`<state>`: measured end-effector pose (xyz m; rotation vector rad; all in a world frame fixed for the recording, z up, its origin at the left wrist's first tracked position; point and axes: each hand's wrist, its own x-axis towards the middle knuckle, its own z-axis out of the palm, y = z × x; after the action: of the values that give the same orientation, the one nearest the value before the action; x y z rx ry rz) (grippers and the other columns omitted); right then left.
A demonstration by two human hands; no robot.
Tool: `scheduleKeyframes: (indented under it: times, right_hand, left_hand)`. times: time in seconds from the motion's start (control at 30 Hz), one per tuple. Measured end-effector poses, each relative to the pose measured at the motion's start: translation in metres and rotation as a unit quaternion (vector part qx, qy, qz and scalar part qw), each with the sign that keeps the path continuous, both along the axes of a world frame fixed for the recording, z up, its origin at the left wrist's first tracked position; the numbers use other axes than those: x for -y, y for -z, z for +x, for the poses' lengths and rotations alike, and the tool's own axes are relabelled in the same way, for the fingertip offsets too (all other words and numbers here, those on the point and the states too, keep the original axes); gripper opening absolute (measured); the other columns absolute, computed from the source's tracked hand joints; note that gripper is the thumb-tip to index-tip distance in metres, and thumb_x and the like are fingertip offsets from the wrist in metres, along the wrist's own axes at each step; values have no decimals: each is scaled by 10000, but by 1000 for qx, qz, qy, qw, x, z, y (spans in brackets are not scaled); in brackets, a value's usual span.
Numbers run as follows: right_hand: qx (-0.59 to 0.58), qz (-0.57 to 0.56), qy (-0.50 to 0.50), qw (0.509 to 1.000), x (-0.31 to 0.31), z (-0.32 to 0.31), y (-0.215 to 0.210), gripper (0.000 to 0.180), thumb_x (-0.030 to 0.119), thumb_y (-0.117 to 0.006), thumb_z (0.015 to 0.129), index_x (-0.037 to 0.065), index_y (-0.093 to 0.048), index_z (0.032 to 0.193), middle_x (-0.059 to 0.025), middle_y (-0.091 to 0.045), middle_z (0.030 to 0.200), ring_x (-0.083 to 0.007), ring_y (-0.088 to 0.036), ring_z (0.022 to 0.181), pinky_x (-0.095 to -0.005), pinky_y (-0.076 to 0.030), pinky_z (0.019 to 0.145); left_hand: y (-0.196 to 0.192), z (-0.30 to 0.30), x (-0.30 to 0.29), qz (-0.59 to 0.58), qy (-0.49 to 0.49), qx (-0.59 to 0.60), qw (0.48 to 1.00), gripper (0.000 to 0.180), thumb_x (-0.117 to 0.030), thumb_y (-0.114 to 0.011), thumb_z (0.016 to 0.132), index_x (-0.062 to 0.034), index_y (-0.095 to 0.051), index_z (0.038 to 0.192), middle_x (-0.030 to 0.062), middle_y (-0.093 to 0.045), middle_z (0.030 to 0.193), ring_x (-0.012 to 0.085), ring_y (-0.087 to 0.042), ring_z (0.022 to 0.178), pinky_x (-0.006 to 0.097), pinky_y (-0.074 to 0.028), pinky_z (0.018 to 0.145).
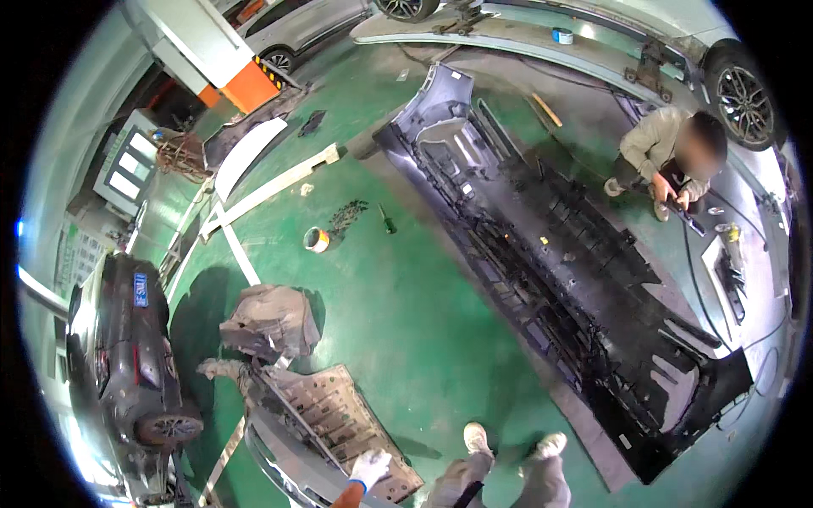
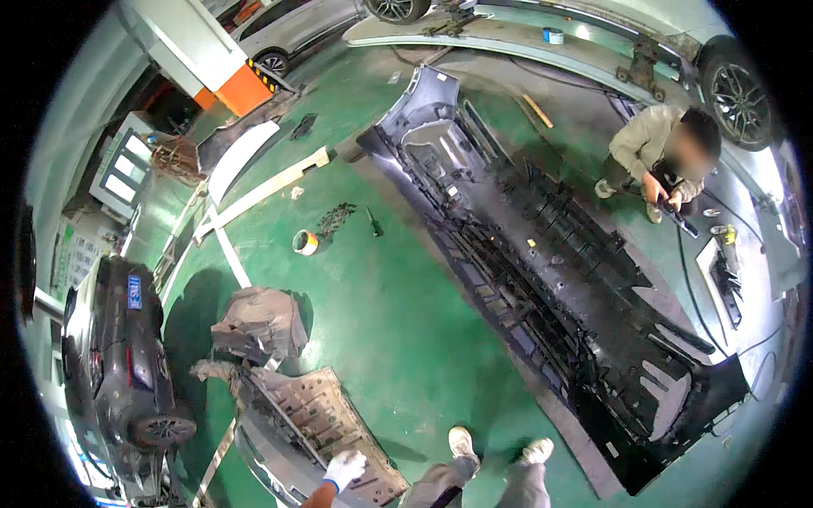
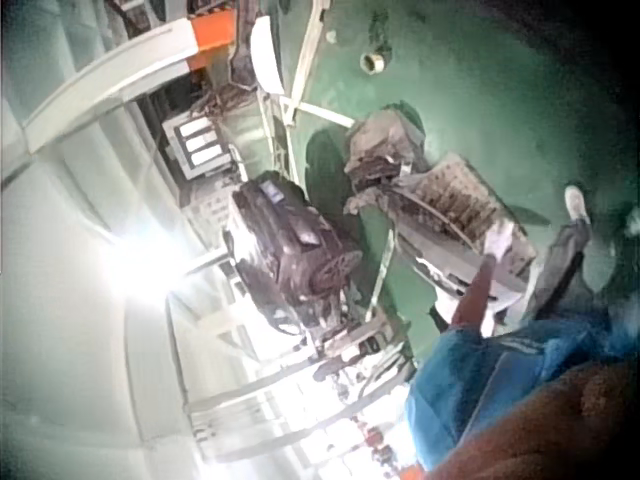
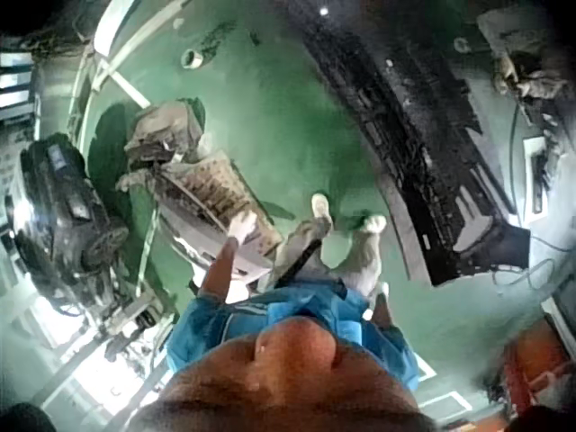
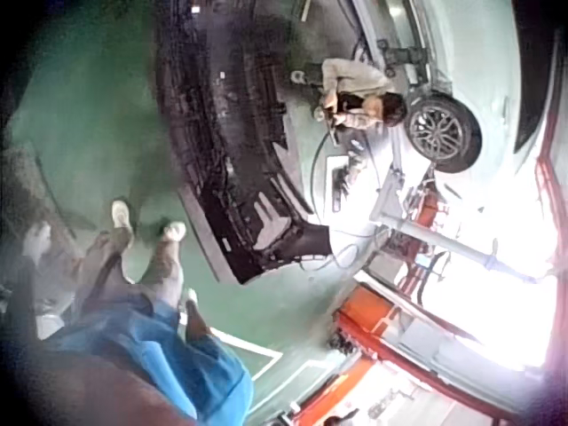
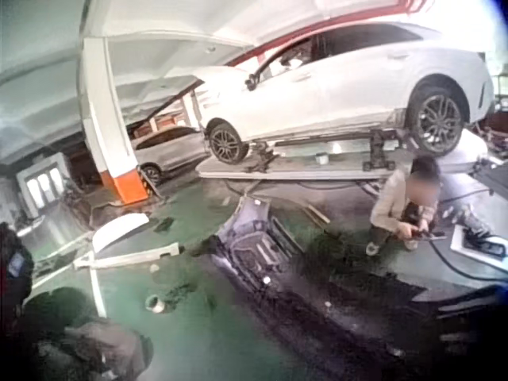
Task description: The person picks up small black plastic clips from the floor and inserts them into a large black plastic car part using a screwdriver. The person works in a garage with a green floor, handling the clips one at a time and securing them into the part.
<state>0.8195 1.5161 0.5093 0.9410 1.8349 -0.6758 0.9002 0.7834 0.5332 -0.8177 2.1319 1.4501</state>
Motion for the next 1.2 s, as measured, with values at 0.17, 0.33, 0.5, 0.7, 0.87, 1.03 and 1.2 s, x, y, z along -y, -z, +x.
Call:
scheduleKeyframes:
  times: [0.17,0.33,0.5,0.7,0.87,1.03,1.2]
  right_hand:
    - [67,-92,6,994,118,-91,22,439,459,-622,986,53,-719,1122,-124,-730,973,-226,-674,760,-390,-551,667]
    - [161,-126,-49,978,194,-124,132,422,392,-633,989,55,-715,1229,-127,-741,1081,-202,-707,832,-357,-568,676]
    - [132,-85,-299,941,330,-284,180,142,254,-677,865,136,-754,878,-111,-764,940,-278,-738,894,-465,-575,728]
    - [-151,-108,-580,793,452,-456,126,152,226,-745,755,135,-748,876,-120,-748,924,-351,-720,943,-436,-585,799]
    - [-16,-72,129,989,527,-522,65,146,184,-720,856,41,-699,879,-62,-669,718,-198,-698,680,-356,-541,581]
    - [-34,-25,314,949,585,-467,43,199,143,-669,899,54,-633,724,-36,-592,640,-141,-574,533,-318,-449,480]
    - [202,83,308,926,675,-368,30,220,250,-697,894,40,-755,922,-87,-754,892,-164,-712,783,-374,-570,705]
  left_hand:
    - [-78,-188,57,188,-336,63,921,320,-265,-740,976,-20,-684,1175,68,-730,986,166,-702,783,321,-578,688]
    - [-33,-203,148,-194,225,-58,953,358,-339,-701,985,-56,-711,1204,138,-763,1044,317,-741,937,427,-583,826]
    - [-31,-232,245,-190,316,207,906,416,-395,-625,978,-165,-660,1323,188,-662,1302,400,-616,1233,510,-490,1046]
    - [-8,-457,370,-234,170,195,937,541,-506,-673,939,-23,-706,1180,240,-725,1143,406,-688,1099,502,-526,956]
    - [117,-694,465,-196,54,173,964,560,-472,-677,925,-9,-696,1241,229,-722,1192,387,-690,1118,452,-540,973]
    - [333,-875,525,-250,133,188,941,709,-607,-621,893,-3,-679,1259,249,-699,1240,411,-656,1176,488,-496,1038]
    - [499,-978,572,-357,375,167,839,436,-359,-657,939,-108,-617,1294,215,-664,1236,376,-648,1133,479,-528,941]
